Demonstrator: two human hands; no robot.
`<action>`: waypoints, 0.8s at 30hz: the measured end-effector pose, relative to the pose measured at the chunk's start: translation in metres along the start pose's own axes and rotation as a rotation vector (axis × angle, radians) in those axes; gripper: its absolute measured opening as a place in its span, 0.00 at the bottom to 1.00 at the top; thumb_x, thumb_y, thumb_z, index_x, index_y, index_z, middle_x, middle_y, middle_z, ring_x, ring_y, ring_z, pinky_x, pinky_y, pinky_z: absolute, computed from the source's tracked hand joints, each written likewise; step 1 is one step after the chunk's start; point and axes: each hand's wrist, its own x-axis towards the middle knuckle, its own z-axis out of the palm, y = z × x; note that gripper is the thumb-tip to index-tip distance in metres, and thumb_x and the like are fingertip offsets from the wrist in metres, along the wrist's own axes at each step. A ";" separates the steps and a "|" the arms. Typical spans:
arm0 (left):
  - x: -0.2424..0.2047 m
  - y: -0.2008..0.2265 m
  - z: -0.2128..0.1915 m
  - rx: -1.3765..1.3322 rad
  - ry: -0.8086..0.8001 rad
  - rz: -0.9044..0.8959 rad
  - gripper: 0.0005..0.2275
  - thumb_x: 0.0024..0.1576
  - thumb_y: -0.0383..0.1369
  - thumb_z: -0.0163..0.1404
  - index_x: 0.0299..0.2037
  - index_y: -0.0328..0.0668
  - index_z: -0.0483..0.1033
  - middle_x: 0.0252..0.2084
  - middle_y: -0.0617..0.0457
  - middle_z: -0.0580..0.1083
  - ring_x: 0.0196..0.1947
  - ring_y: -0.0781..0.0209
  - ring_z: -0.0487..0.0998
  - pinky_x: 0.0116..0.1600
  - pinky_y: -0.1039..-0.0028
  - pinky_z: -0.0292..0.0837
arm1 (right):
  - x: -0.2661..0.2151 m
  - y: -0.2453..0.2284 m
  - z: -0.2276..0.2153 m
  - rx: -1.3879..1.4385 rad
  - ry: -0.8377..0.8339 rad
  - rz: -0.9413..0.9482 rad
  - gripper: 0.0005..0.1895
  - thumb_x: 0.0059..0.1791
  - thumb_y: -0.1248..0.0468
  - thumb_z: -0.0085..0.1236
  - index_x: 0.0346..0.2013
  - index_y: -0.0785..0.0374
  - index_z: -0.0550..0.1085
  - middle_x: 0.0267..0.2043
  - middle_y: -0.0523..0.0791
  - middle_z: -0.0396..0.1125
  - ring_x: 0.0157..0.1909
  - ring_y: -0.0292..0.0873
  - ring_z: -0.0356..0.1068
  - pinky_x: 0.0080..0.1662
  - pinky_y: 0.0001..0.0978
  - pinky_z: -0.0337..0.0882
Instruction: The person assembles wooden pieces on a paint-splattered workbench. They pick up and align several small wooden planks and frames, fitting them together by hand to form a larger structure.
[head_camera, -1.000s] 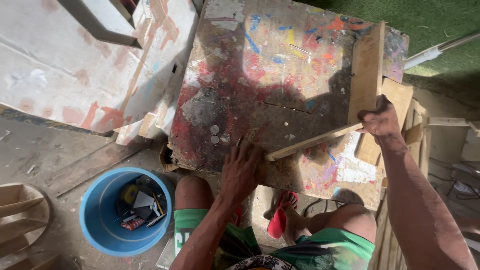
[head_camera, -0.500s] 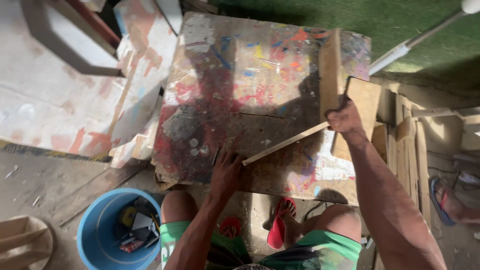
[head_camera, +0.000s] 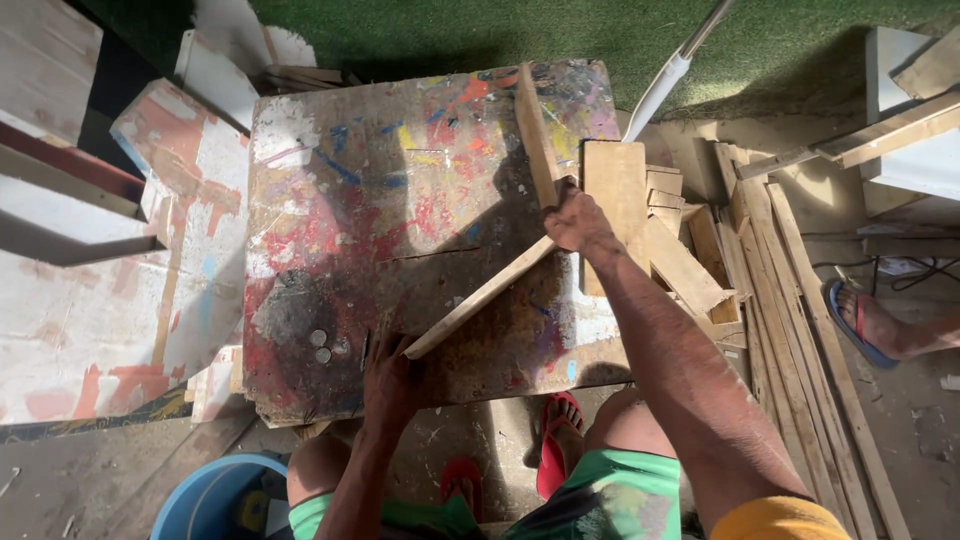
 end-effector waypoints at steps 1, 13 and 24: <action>-0.003 -0.004 0.010 -0.039 0.007 -0.052 0.24 0.41 0.44 0.65 0.49 0.48 0.81 0.47 0.45 0.77 0.52 0.43 0.77 0.62 0.54 0.70 | -0.004 0.000 0.007 -0.020 0.031 0.048 0.26 0.45 0.51 0.52 0.50 0.67 0.75 0.46 0.59 0.75 0.52 0.65 0.74 0.52 0.60 0.76; 0.007 0.012 0.004 -0.235 -0.047 -0.248 0.23 0.46 0.37 0.62 0.55 0.47 0.79 0.51 0.48 0.75 0.59 0.39 0.72 0.75 0.41 0.50 | -0.027 -0.040 -0.014 -0.105 -0.013 0.234 0.26 0.52 0.54 0.49 0.60 0.65 0.65 0.54 0.51 0.71 0.55 0.55 0.72 0.51 0.50 0.76; 0.013 0.022 0.000 -0.257 -0.093 -0.395 0.19 0.46 0.39 0.63 0.47 0.45 0.82 0.42 0.49 0.72 0.43 0.44 0.74 0.37 0.50 0.67 | -0.013 -0.031 0.003 -0.032 0.004 0.214 0.48 0.49 0.52 0.57 0.74 0.74 0.48 0.59 0.54 0.68 0.61 0.57 0.68 0.55 0.50 0.73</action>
